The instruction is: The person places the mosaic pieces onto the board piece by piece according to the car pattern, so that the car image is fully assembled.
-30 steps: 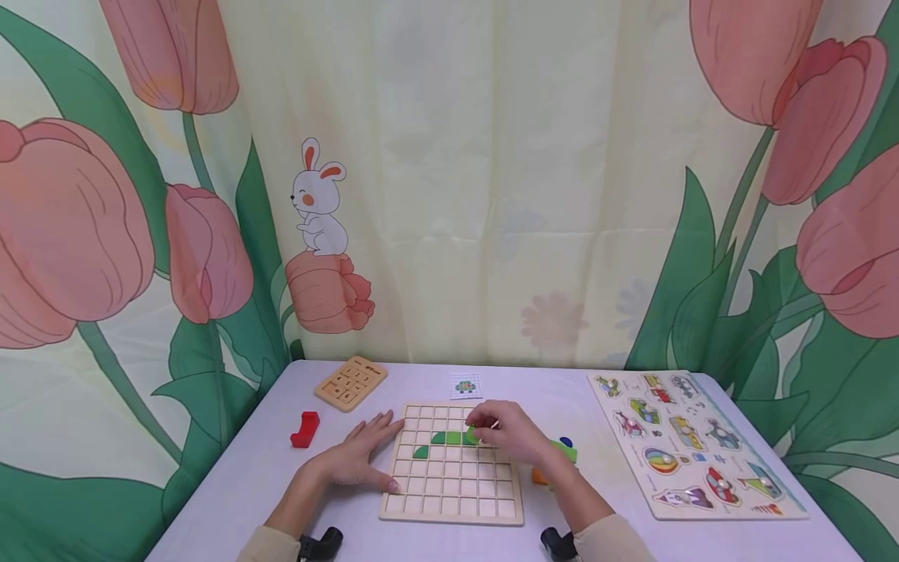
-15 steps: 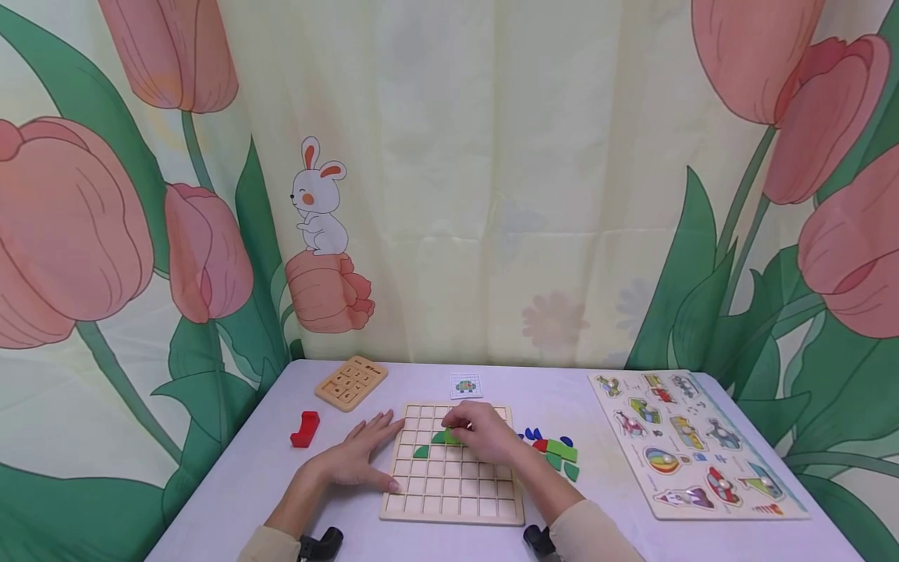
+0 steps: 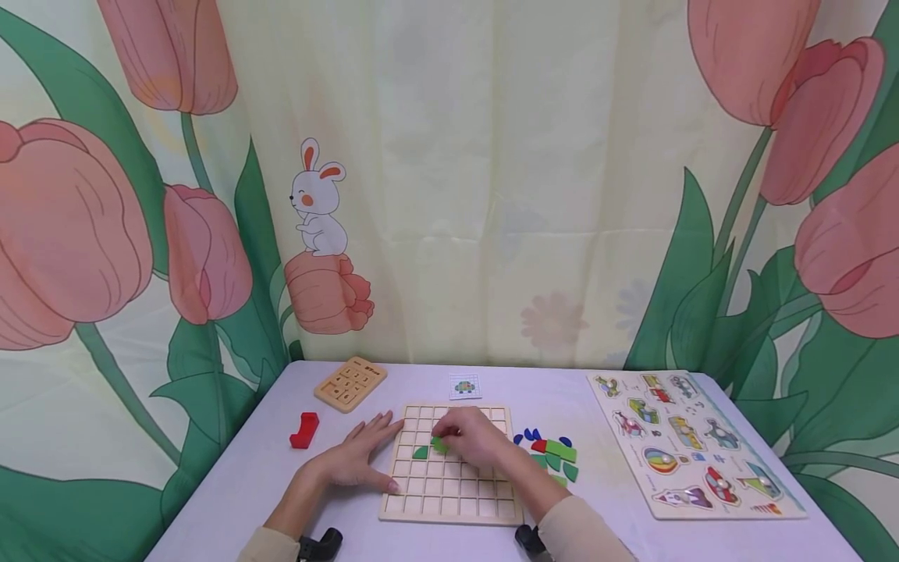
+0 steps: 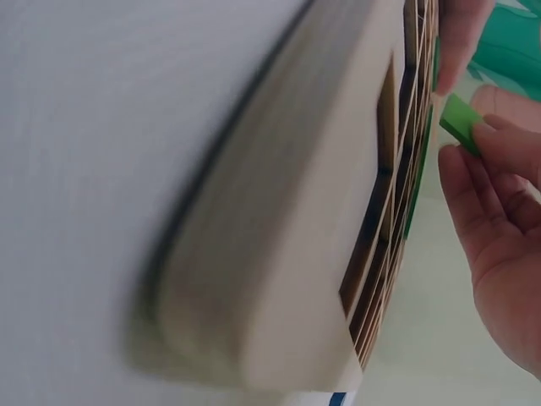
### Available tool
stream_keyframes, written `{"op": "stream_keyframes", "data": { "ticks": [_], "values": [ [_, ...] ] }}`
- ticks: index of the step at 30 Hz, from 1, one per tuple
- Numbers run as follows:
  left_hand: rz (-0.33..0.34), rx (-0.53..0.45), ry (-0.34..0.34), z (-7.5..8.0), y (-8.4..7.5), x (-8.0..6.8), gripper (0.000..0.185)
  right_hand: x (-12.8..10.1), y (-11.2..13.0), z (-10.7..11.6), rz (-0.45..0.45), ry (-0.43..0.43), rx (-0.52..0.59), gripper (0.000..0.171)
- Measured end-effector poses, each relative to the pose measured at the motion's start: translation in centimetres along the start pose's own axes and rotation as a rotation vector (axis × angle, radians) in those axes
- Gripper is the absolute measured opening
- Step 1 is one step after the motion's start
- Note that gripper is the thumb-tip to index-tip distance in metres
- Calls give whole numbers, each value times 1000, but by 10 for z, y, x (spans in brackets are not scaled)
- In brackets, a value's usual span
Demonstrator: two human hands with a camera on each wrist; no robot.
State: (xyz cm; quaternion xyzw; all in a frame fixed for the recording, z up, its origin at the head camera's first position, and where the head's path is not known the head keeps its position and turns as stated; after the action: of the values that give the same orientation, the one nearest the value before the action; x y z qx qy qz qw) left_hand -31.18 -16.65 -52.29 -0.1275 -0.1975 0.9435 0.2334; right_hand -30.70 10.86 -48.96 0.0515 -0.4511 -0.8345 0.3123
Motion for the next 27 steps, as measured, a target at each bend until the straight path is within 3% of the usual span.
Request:
{"op": "stream_keyframes", "data": {
  "ticks": [9,15,27],
  "values": [
    [0,0,-1,-1,1,0,115,3,0,-5,9,21,-21,18],
    [8,-1,-1,-1,1,0,115,3,3,-7,-31,28,-9,19],
    [8,0,0,0,0,-2,115,8,1,-11,-49,49,-91,17]
  ]
}}
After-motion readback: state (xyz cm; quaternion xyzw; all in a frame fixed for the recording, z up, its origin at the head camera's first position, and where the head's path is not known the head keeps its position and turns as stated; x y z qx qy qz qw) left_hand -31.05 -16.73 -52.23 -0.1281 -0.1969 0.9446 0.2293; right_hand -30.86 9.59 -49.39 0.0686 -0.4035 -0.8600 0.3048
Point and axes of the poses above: each hand's wrist, its own x-axis towards the middle knuckle, its own z-axis out of the back of the hand, y = z × x, the point moved 1 cm from there along x, towards the middle knuckle, and after that the axes turned 9 degrees about x, right-handed, at the moved point
